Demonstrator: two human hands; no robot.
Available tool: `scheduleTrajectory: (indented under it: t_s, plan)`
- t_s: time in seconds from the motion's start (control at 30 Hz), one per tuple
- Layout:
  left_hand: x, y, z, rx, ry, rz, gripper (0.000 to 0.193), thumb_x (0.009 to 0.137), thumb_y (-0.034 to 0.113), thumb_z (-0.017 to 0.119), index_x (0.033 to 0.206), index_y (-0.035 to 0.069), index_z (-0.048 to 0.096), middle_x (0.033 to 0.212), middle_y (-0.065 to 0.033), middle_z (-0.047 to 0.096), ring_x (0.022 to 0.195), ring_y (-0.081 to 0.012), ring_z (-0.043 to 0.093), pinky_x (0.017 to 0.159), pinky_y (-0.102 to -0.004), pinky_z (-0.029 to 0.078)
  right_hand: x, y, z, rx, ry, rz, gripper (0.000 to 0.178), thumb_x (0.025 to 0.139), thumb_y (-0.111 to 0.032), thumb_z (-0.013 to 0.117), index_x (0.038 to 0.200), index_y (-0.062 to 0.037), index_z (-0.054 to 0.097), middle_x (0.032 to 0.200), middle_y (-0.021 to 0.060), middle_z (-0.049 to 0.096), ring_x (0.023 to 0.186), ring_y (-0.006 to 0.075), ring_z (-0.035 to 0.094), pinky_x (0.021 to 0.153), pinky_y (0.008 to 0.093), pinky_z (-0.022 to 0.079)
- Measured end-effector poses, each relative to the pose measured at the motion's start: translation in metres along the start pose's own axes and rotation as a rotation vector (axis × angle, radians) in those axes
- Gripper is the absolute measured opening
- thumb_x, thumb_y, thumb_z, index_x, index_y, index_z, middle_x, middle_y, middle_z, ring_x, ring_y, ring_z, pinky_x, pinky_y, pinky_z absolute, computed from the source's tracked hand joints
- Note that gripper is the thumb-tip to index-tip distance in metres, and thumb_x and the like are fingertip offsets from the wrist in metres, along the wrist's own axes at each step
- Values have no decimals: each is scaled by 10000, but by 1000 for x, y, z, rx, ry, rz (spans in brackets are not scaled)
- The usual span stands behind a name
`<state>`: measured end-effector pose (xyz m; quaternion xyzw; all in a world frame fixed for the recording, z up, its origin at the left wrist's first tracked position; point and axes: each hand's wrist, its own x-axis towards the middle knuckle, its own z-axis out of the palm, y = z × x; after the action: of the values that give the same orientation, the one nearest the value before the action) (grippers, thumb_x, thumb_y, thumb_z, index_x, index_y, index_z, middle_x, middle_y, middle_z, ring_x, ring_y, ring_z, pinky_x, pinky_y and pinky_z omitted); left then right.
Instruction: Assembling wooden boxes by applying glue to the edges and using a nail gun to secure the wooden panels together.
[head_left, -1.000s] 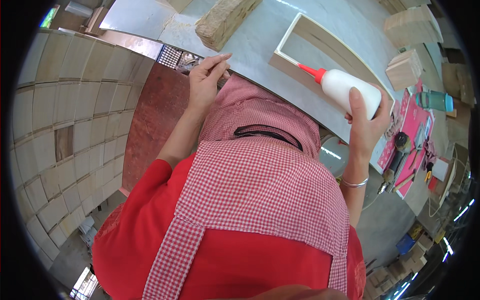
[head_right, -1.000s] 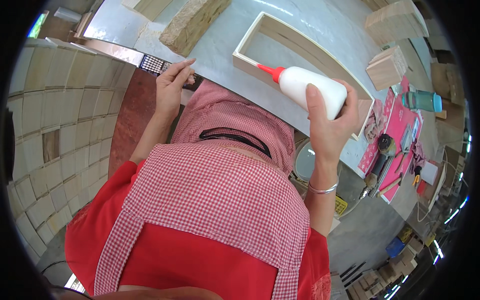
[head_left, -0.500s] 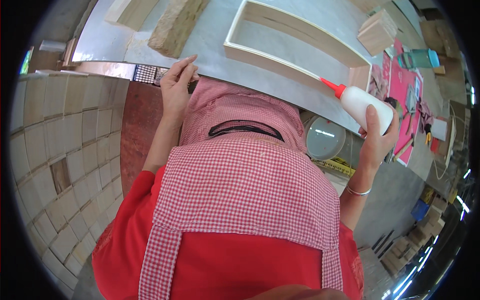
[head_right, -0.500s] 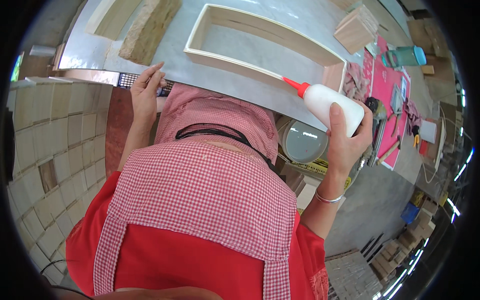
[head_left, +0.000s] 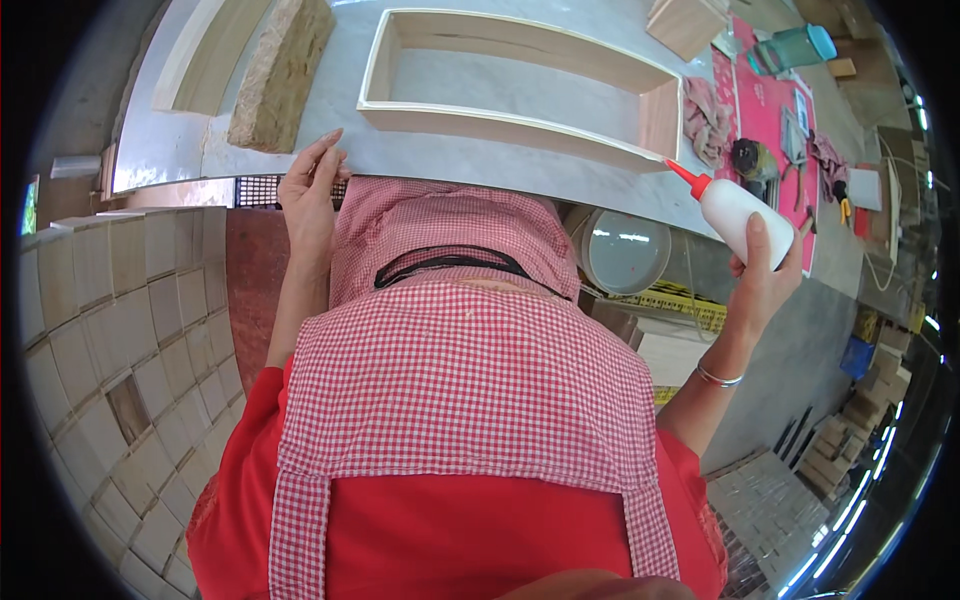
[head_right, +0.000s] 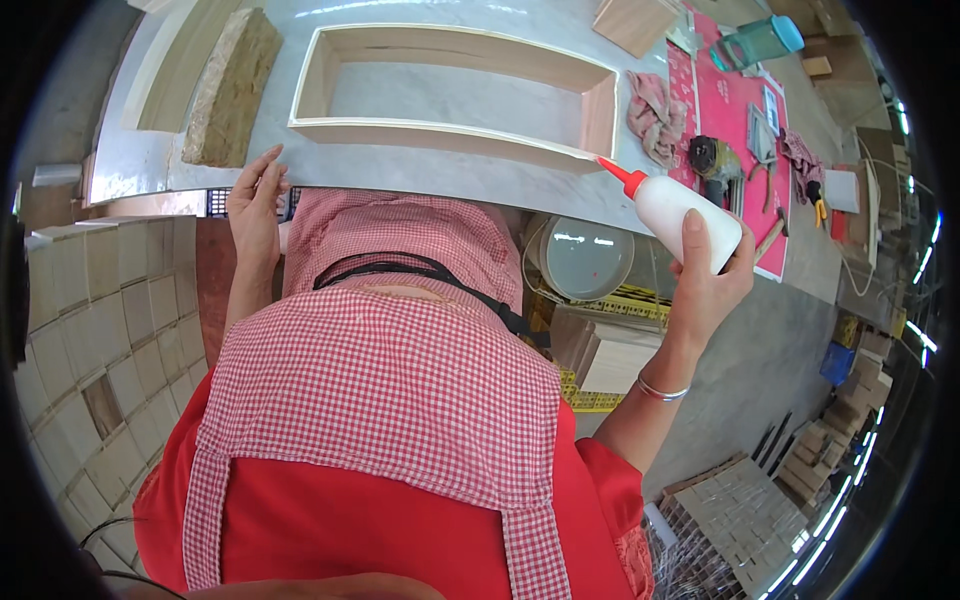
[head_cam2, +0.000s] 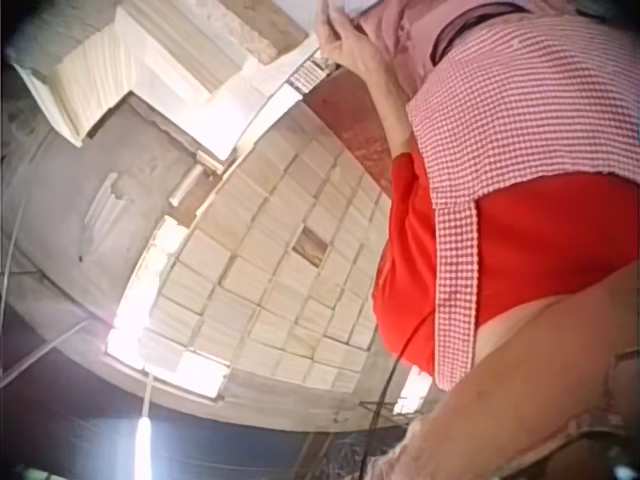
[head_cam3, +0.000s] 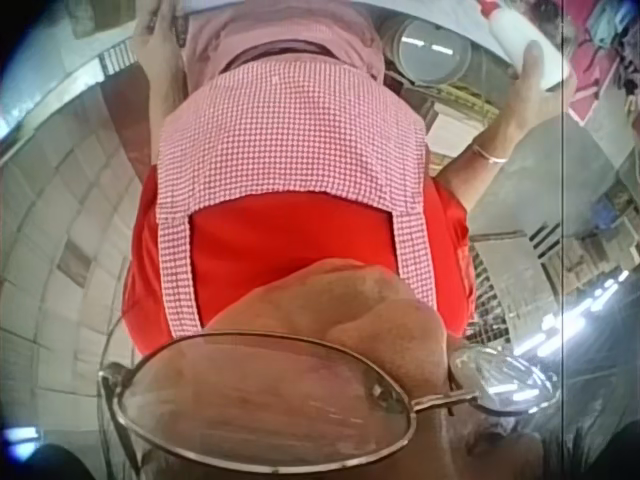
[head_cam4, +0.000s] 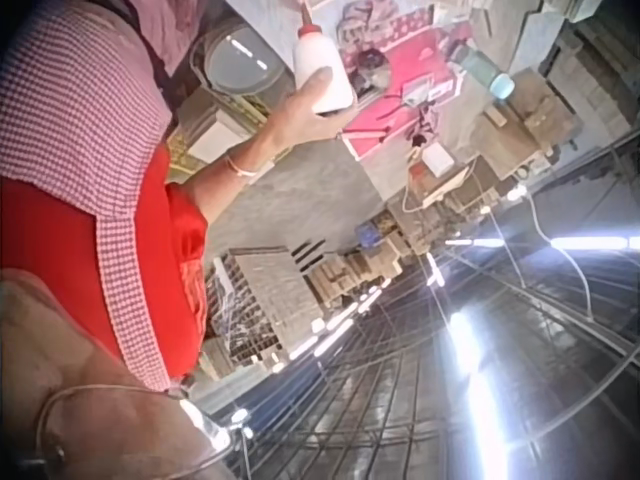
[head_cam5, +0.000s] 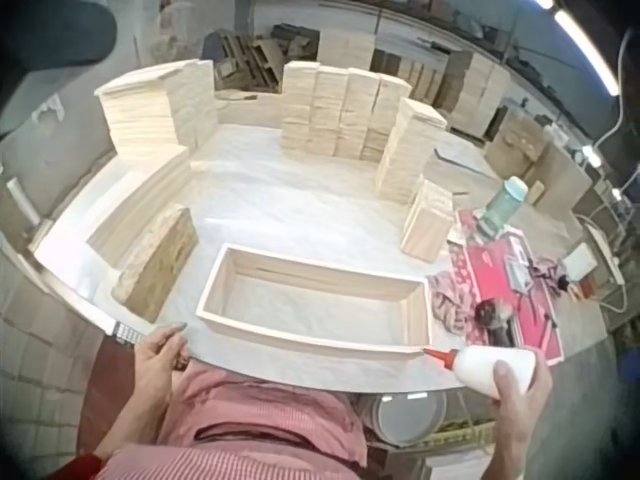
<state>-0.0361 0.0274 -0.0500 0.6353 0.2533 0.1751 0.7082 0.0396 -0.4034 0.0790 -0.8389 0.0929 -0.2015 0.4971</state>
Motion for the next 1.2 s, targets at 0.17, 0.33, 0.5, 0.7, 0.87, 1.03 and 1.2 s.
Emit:
scheduleTrajectory:
  t_s: [0.17,0.33,0.5,0.7,0.87,1.03,1.2]
  plan:
    - [1,1,1,13,9,-11,246,961,74,599,1188,5,666,970,-40,658,798,-64,560,743,-206,487,6,7,-5,-18,26,12,358,851,-273,756,1022,-4,592,792,60,615,524,81,497,440,217,352]
    - [3,-1,1,39,8,-14,252,968,78,592,1200,7,660,983,-42,658,798,-63,559,741,-205,484,19,11,-1,14,24,22,360,853,-265,755,1032,-1,588,806,58,616,545,78,506,448,211,358]
    - [3,1,0,32,42,-75,264,977,79,575,1222,8,645,1010,-48,650,800,-71,559,732,-212,484,44,31,22,143,67,5,386,848,-255,761,1053,11,571,924,89,621,679,113,559,523,226,441]
    - [-8,12,3,198,87,137,265,972,67,572,1221,-5,631,1012,-45,636,818,-93,565,724,-226,482,126,79,61,78,246,-104,447,812,-262,787,1050,35,554,1018,121,599,834,184,584,684,305,518]
    - [-12,52,31,627,-41,623,294,903,61,640,1192,1,632,1010,-93,632,849,-177,593,739,-274,484,223,134,95,-362,215,-194,555,680,-349,810,978,27,531,910,173,593,851,320,608,819,402,489]
    - [-7,96,100,976,-426,932,437,762,137,768,1174,56,650,1070,-144,627,1039,-306,559,950,-420,397,268,160,100,-559,-60,-101,546,726,-418,810,980,15,597,905,177,651,876,306,633,824,376,492]
    - [9,82,156,1083,-615,1026,234,742,164,742,945,56,698,944,-91,657,1034,-266,575,1001,-518,358,206,138,88,-251,65,-379,377,954,-278,606,1142,49,625,905,94,649,857,197,619,778,336,495]
